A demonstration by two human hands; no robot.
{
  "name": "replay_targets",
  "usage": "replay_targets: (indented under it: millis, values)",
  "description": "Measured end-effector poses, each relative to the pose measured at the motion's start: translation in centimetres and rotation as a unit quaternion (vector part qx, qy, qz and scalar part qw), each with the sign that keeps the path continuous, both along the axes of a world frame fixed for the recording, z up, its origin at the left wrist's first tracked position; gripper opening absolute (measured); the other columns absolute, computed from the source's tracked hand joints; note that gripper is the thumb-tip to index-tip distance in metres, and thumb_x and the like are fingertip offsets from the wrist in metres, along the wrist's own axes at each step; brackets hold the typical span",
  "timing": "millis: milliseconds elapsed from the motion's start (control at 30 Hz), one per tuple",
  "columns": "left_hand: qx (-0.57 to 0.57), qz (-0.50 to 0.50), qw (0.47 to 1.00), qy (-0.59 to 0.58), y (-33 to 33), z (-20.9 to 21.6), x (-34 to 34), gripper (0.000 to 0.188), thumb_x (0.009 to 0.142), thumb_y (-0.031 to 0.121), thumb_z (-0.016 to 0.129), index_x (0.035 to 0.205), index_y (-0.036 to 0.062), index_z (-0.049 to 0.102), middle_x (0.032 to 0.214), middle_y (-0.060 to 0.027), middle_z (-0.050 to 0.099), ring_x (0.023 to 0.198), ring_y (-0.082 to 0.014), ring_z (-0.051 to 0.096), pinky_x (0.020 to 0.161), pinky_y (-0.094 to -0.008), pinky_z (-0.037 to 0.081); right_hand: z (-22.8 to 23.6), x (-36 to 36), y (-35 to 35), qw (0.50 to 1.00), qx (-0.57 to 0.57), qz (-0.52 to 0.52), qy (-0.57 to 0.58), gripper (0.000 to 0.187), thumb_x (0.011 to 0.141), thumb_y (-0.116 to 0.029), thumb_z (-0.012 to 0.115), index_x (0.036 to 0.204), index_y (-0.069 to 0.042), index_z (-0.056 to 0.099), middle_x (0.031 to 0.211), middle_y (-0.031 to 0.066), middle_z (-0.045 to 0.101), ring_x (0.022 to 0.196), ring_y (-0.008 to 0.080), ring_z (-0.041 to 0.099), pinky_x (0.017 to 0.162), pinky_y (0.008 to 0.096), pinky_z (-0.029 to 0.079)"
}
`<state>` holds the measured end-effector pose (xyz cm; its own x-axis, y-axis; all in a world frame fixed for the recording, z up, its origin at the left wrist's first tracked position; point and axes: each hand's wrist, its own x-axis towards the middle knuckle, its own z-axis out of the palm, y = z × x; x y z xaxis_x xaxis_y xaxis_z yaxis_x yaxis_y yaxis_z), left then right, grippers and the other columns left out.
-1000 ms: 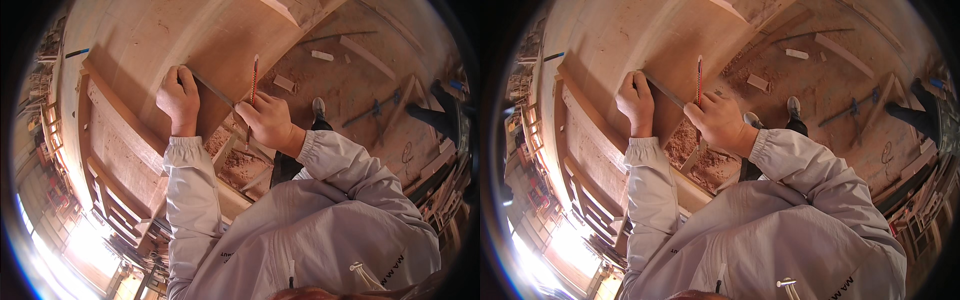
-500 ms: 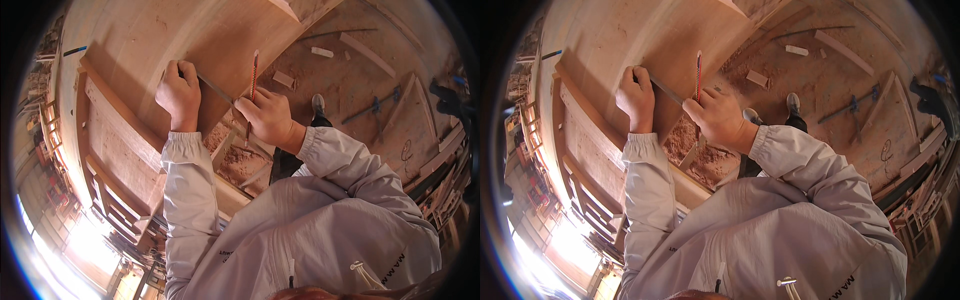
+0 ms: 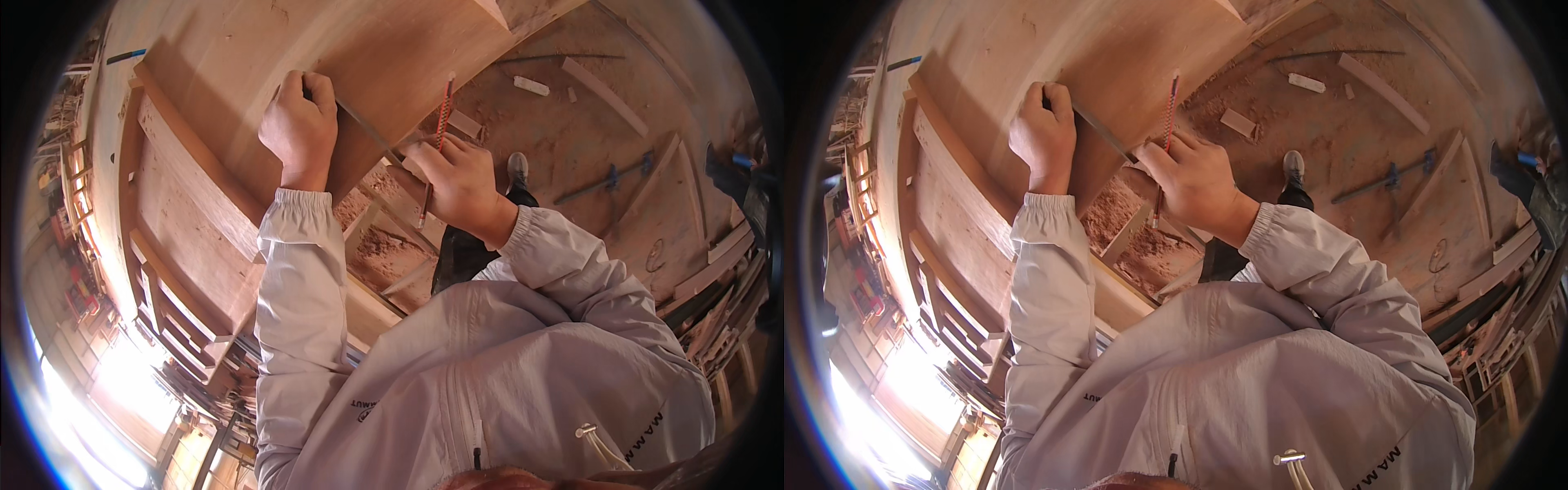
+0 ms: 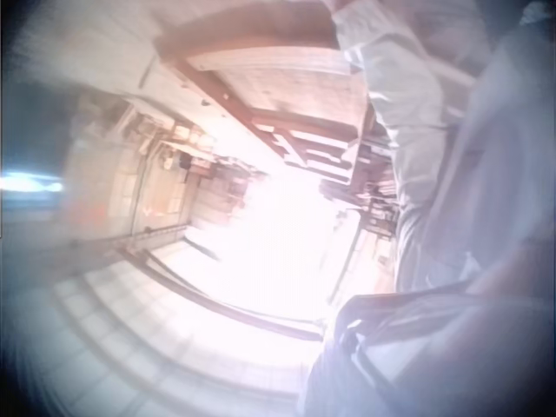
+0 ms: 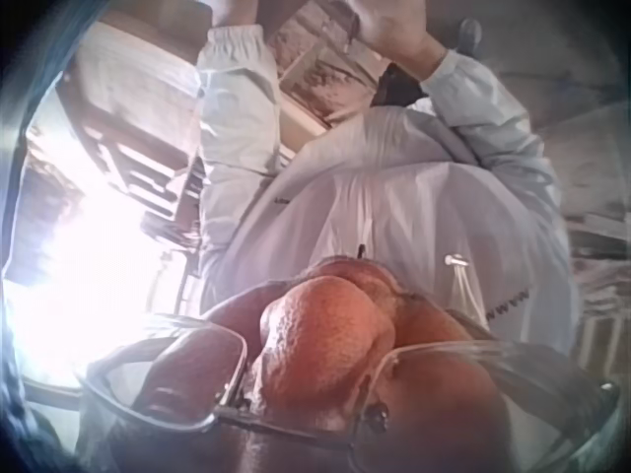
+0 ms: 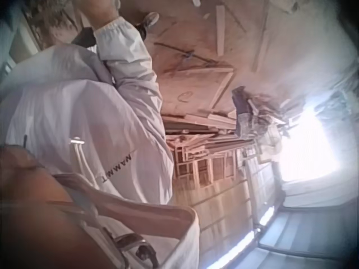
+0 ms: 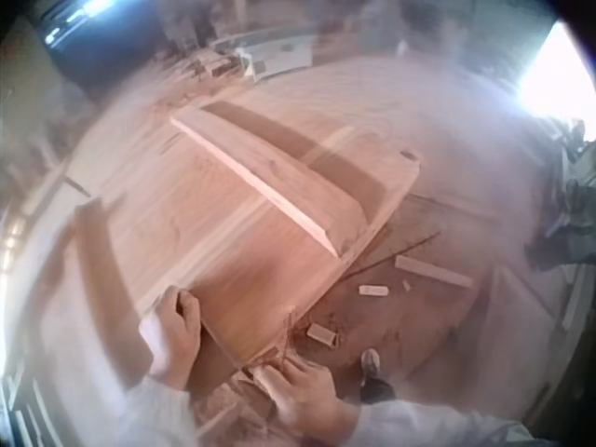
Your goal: The person uses a try square and pencil to mark straight lines on a wooden board in a workshop. They repeatedly position the square, draw lines, and reposition the board to mark multiple edges.
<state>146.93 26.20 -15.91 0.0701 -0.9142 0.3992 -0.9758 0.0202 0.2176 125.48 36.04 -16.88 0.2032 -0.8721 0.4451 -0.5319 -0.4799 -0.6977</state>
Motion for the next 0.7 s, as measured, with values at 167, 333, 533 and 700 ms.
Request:
replay_targets:
  millis: [167,333,533,700]
  values:
    - [0.004,0.007,1.000,0.004,0.0,0.0,0.0,0.025,0.097,0.029,0.067,0.080,0.0111,0.069,0.073,-0.0107,0.073,0.063,-0.0361,0.071,0.054,-0.0489,0.054,-0.3,-0.5,0.1,1.000,0.006,0.013,0.018,0.020,0.090,-0.022,0.080,0.101,-0.010,0.067,0.093,0.0053,0.071,0.084,0.0284,0.072,0.065,0.0405,0.057]
    - [-0.005,0.007,1.000,0.002,-0.2,-0.3,0.0,0.026,0.096,0.029,0.066,0.077,0.0103,0.068,0.071,-0.0113,0.072,0.062,-0.0363,0.070,0.054,-0.0496,0.054,-0.9,0.5,-0.6,0.999,-0.003,0.015,0.033,0.019,0.088,-0.019,0.079,0.097,-0.011,0.066,0.090,0.0048,0.070,0.082,0.0270,0.072,0.063,0.0404,0.056]
    - [-0.007,0.011,1.000,0.000,-0.1,-0.3,0.0,0.026,0.095,0.027,0.066,0.075,0.0101,0.068,0.068,-0.0122,0.071,0.059,-0.0371,0.070,0.053,-0.0487,0.054,-0.9,0.7,-0.7,0.999,0.006,0.026,0.047,0.017,0.083,-0.014,0.077,0.094,-0.011,0.064,0.086,0.0042,0.070,0.078,0.0266,0.072,0.063,0.0404,0.056]
    - [-0.018,0.010,1.000,0.003,-0.1,-0.4,0.0,0.025,0.094,0.026,0.067,0.075,0.0108,0.068,0.067,-0.0119,0.071,0.058,-0.0366,0.069,0.052,-0.0478,0.053,-0.6,0.7,-0.9,0.998,0.009,0.038,0.049,0.019,0.079,-0.012,0.077,0.091,-0.011,0.063,0.084,0.0041,0.069,0.078,0.0264,0.072,0.065,0.0399,0.056]
